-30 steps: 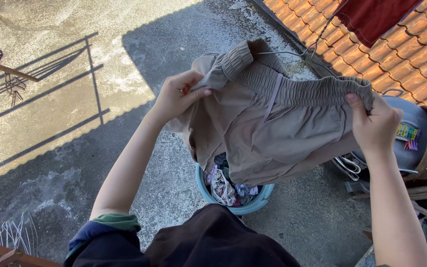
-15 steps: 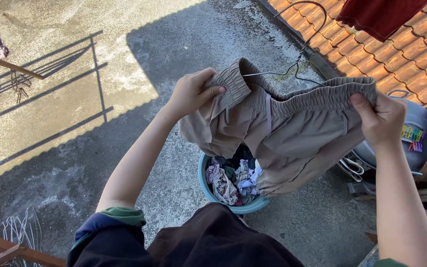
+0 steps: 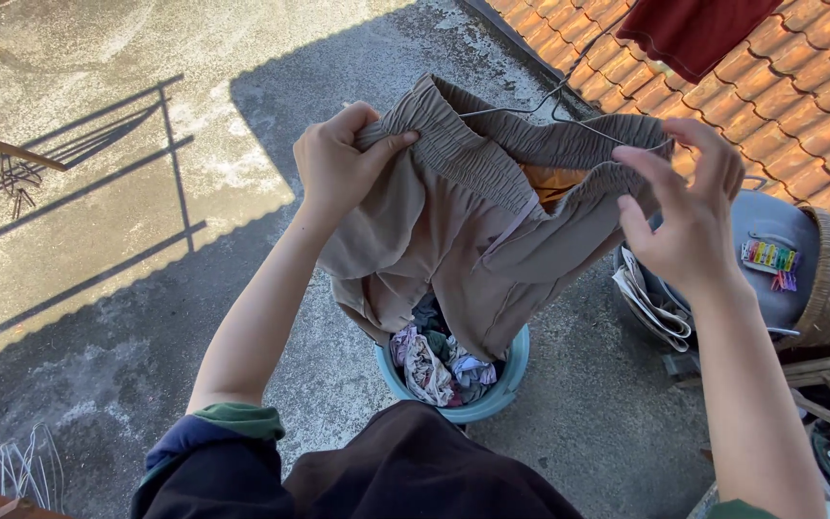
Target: The recorder hangs several items of laundry, including shorts and t-shirts, onto wire hangers outdoors.
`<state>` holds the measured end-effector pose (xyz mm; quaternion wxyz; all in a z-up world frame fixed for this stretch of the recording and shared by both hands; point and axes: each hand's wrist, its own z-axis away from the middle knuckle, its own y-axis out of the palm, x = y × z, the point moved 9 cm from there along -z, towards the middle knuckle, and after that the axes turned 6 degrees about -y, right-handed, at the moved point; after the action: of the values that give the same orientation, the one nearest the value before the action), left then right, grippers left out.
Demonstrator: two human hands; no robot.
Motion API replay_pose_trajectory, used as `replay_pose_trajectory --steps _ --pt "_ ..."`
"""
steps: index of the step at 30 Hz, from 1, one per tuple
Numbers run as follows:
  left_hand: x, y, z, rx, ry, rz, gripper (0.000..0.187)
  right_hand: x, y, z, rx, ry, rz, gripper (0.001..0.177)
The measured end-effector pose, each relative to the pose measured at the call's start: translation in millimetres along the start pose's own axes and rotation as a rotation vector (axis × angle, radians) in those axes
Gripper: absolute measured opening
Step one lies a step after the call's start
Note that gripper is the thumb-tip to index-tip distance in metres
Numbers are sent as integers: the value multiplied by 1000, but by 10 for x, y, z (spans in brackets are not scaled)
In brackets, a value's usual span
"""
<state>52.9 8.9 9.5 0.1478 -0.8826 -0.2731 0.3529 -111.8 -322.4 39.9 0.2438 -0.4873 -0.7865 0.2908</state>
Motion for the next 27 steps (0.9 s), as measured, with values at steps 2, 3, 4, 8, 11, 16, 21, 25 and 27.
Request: replay_pose_trajectory --steps 2,3,4,8,11,16,21,25,27 --pt "15 -47 -4 3 -9 -15 51 178 97 -24 68 -110 180 52" --pt "20 -76 -5 5 -10 0 51 188 182 -33 139 -126 297 46" --pt "24 -98 2 10 -13 17 51 189 264 -28 213 -141 414 40" --pt "284 -261 -48 -17 -20 39 50 -146 140 -33 246 -86 433 26" --pt "500 -260 -48 73 -97 120 51 -380 74 -48 221 32 253 28" --pt "392 -334 -34 56 -107 249 46 -471 147 -134 46 242 -405 44" --pt "320 -389 -55 16 -92 195 47 -574 460 -54 171 266 -285 49" --pt "353 -469 -88 -17 -130 172 45 -545 463 -211 98 152 -237 39" --pt "389 -536 -148 -43 -111 179 45 -609 410 -338 30 102 -226 34"
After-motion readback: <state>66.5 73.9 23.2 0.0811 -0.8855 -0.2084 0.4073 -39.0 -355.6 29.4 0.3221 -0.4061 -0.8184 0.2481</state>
